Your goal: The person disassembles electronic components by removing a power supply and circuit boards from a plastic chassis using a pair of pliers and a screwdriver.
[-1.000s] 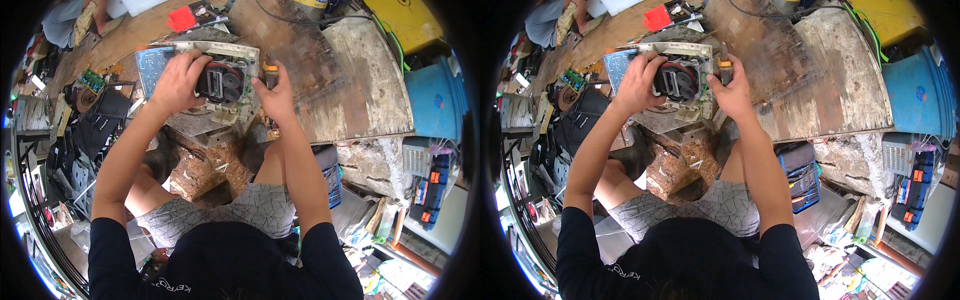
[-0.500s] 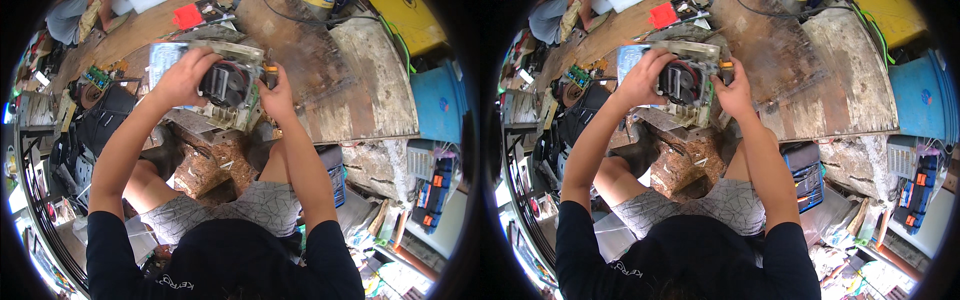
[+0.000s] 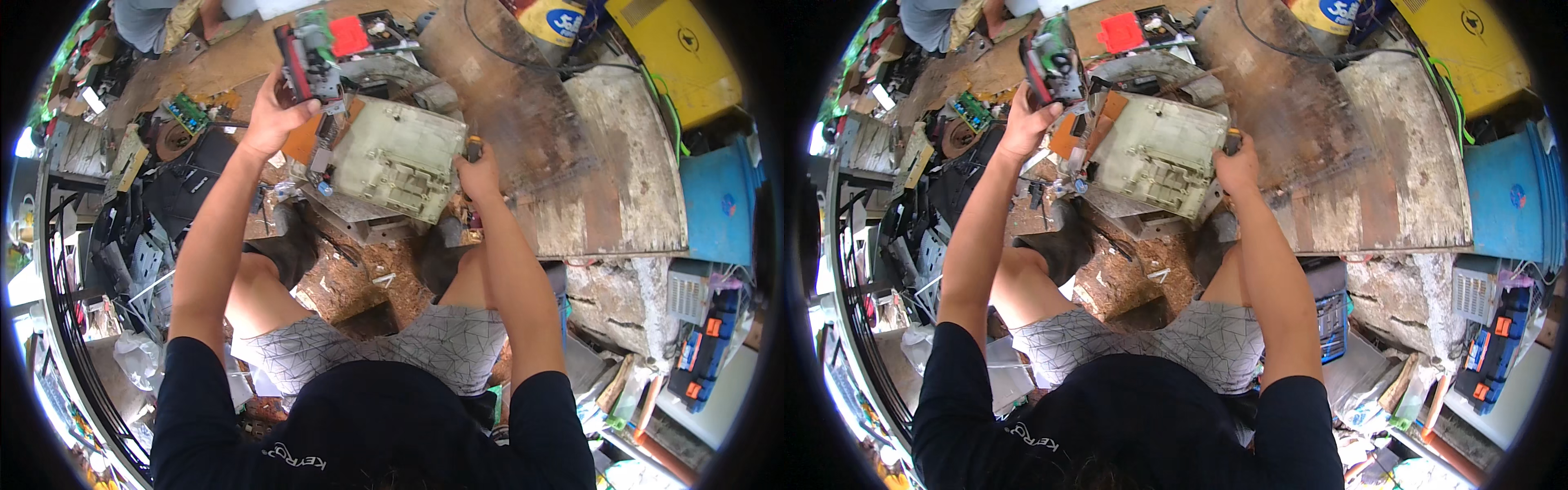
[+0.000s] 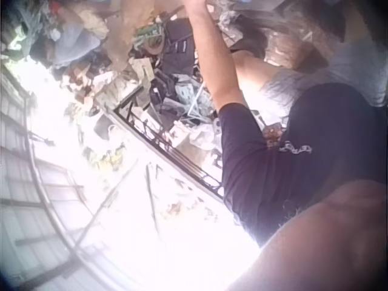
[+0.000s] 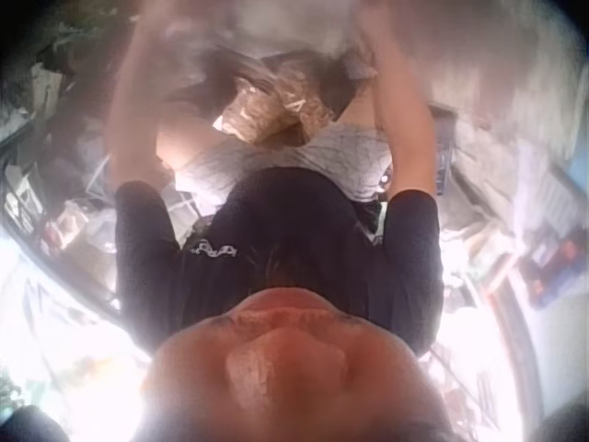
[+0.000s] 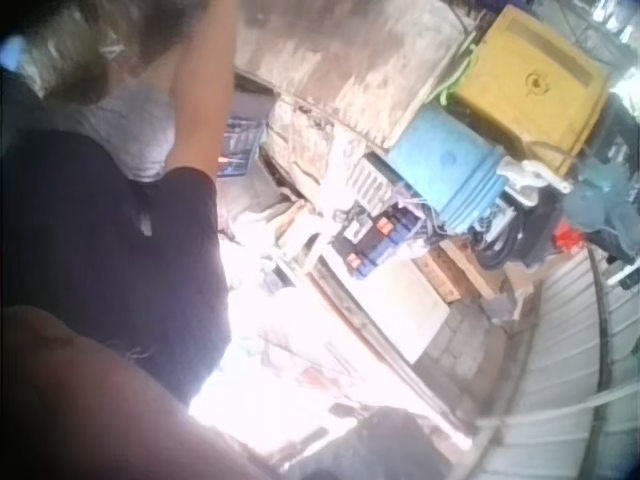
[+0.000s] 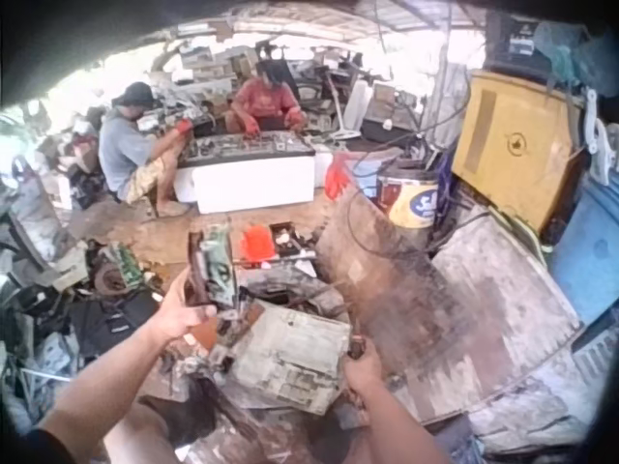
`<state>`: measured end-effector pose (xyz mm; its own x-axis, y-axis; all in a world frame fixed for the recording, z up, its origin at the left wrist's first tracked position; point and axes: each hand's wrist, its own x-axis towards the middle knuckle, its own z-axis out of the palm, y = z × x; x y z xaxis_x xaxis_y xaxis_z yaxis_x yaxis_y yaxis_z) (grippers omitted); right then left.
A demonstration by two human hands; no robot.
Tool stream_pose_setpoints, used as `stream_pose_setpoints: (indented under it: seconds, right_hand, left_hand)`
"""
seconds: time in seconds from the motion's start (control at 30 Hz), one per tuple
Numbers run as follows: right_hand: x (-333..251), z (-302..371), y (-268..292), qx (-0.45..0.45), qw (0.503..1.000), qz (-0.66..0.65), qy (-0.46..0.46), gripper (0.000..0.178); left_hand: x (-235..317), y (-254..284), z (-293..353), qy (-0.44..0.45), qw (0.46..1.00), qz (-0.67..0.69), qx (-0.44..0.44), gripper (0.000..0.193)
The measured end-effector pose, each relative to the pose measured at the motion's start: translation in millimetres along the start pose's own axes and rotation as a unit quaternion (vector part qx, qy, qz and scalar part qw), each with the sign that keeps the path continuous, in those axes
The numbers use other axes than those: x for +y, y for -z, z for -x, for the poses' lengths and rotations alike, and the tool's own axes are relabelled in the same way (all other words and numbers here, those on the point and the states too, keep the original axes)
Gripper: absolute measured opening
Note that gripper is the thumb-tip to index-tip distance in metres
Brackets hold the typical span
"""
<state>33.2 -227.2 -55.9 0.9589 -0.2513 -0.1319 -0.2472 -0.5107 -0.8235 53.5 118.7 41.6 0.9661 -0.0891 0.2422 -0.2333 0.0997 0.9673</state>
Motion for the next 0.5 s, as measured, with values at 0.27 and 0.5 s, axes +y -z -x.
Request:
stream_pose_setpoints:
  seconds: [0.27,0.5]
  right_hand:
    - [13.3,-5.2,-12.6,-0.107,0.980,-0.103,-0.134,0.052]
    - [36.8,-23.6,-24.1,-0.060,0.992,-0.059,-0.098,0.046]
  left_hand:
    - [29.0,42.9,19.5,0.003,0.960,0.277,0.043,0.068]
    - [38.3,23.4,37.9,-0.027,0.954,0.253,0.160,0.070]
